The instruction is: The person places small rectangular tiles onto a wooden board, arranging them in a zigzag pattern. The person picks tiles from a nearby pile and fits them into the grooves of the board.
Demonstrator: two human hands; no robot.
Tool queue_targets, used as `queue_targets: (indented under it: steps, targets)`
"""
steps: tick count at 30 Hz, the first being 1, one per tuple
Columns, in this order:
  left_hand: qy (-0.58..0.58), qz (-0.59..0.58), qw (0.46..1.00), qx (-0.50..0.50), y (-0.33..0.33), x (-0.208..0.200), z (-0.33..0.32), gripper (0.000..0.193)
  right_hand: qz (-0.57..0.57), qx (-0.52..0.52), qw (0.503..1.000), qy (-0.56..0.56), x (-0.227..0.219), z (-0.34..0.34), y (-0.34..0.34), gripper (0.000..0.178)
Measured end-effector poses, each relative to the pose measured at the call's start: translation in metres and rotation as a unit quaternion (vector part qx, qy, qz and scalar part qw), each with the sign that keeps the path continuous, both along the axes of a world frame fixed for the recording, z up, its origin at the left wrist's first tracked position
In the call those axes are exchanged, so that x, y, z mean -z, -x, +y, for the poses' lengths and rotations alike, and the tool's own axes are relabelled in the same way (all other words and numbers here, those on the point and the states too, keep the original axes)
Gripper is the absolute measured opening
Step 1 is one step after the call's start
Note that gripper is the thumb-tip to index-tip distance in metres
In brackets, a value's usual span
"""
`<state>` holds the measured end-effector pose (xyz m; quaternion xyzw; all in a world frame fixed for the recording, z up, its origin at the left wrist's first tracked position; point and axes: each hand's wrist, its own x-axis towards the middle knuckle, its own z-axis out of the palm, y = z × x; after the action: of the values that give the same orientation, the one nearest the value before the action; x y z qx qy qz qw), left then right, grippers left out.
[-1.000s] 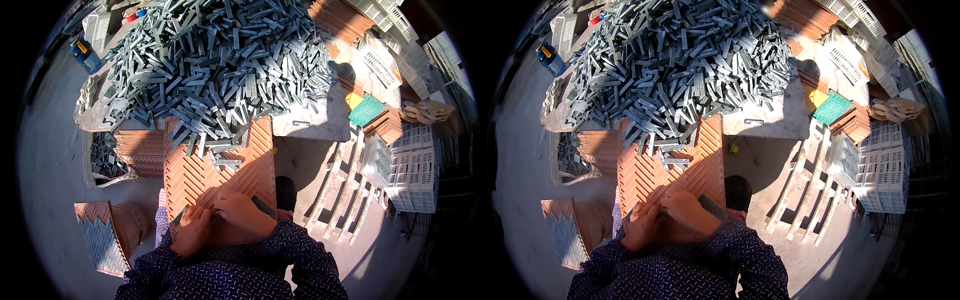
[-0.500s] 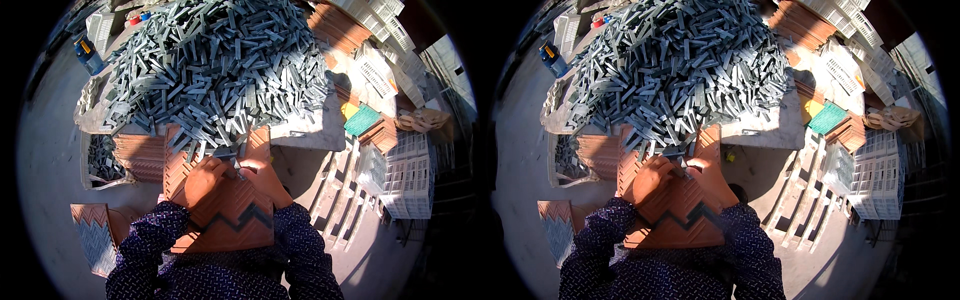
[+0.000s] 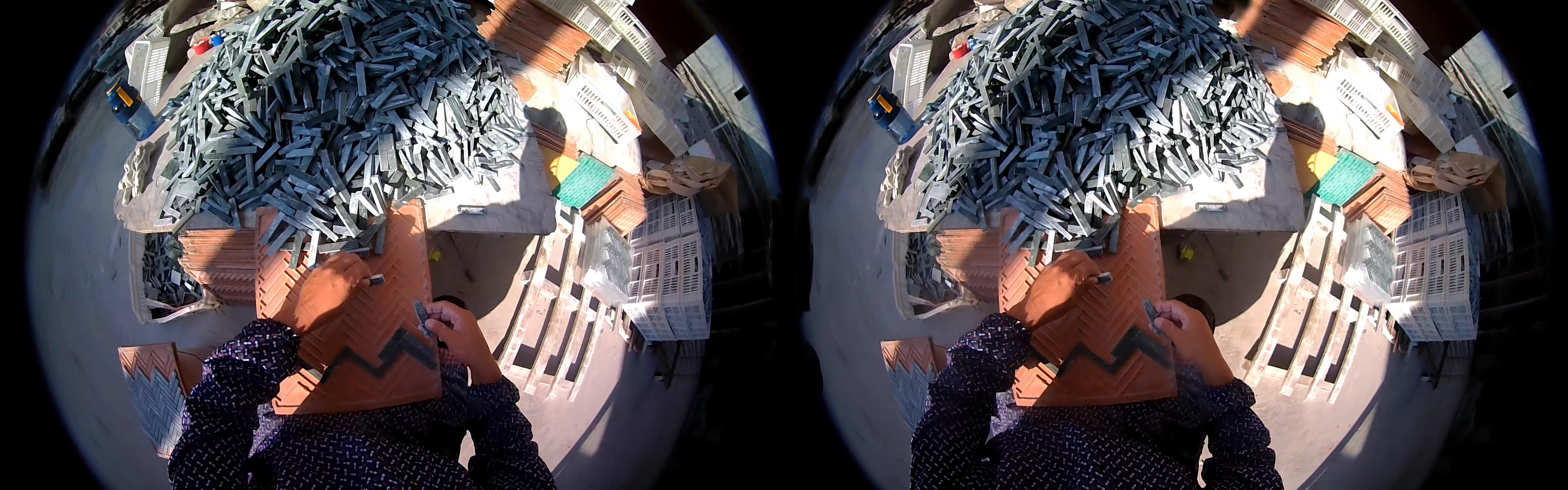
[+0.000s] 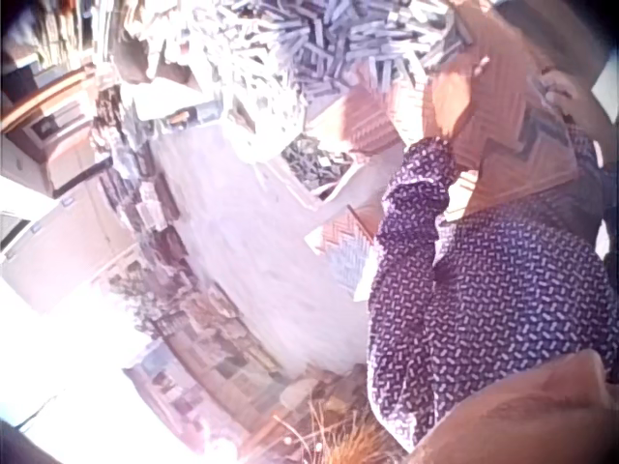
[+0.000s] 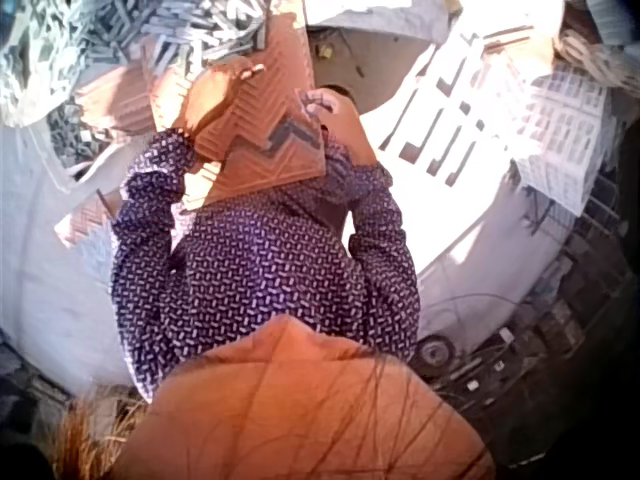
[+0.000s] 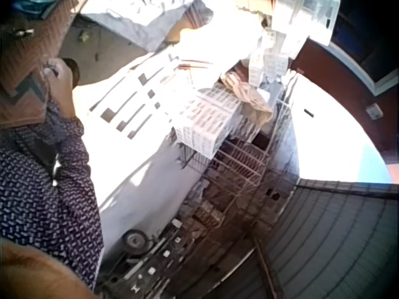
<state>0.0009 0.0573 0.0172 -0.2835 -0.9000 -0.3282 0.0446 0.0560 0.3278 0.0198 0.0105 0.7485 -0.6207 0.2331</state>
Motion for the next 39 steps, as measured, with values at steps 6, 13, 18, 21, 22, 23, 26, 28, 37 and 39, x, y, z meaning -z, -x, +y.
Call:
queue_targets:
  steps: [6, 13, 18, 21, 22, 23, 26, 28, 37, 39]
  targets:
    - [-0.142, -0.309, 0.938, -0.068, -0.04, -0.012, 0.022, 0.015, 0.054, -0.017, 0.994, -0.09, -0.005, 0.003, -0.011, 0.021]
    - [-0.069, -0.213, 0.972, -0.068, -0.07, 0.013, 0.041, 0.013, 0.184, -0.124, 0.941, -0.255, -0.011, -0.001, -0.015, 0.019]
    - [-0.081, -0.236, 0.965, -0.079, -0.079, 0.014, 0.049, 0.017, 0.172, -0.078, 0.947, -0.259, -0.013, -0.01, -0.018, 0.021]
    - [-0.087, -0.223, 0.968, -0.078, -0.08, 0.011, 0.055, 0.022, 0.224, -0.077, 0.934, -0.268, -0.013, -0.007, -0.018, 0.021]
    - [-0.081, -0.217, 0.97, -0.078, -0.081, 0.011, 0.056, 0.024, 0.253, -0.085, 0.924, -0.275, -0.012, -0.007, -0.018, 0.02]
    - [-0.075, -0.212, 0.971, -0.077, -0.082, 0.011, 0.057, 0.026, 0.256, -0.081, 0.927, -0.263, -0.008, -0.006, -0.018, 0.02]
    - [-0.065, -0.232, 0.968, -0.063, -0.081, 0.018, 0.056, 0.029, 0.259, -0.066, 0.933, -0.24, -0.001, -0.005, -0.019, 0.019]
    - [-0.059, -0.199, 0.976, -0.069, -0.082, 0.014, 0.056, 0.029, 0.254, -0.055, 0.936, -0.239, -0.002, -0.008, -0.019, 0.019]
    - [0.011, -0.131, 0.989, -0.061, -0.092, 0.006, 0.052, 0.034, 0.222, 0.0, 0.935, -0.278, -0.007, -0.01, -0.046, 0.024]
    - [0.014, -0.121, 0.991, -0.053, -0.094, 0.011, 0.052, 0.037, 0.219, 0.002, 0.936, -0.274, -0.007, -0.013, -0.044, 0.026]
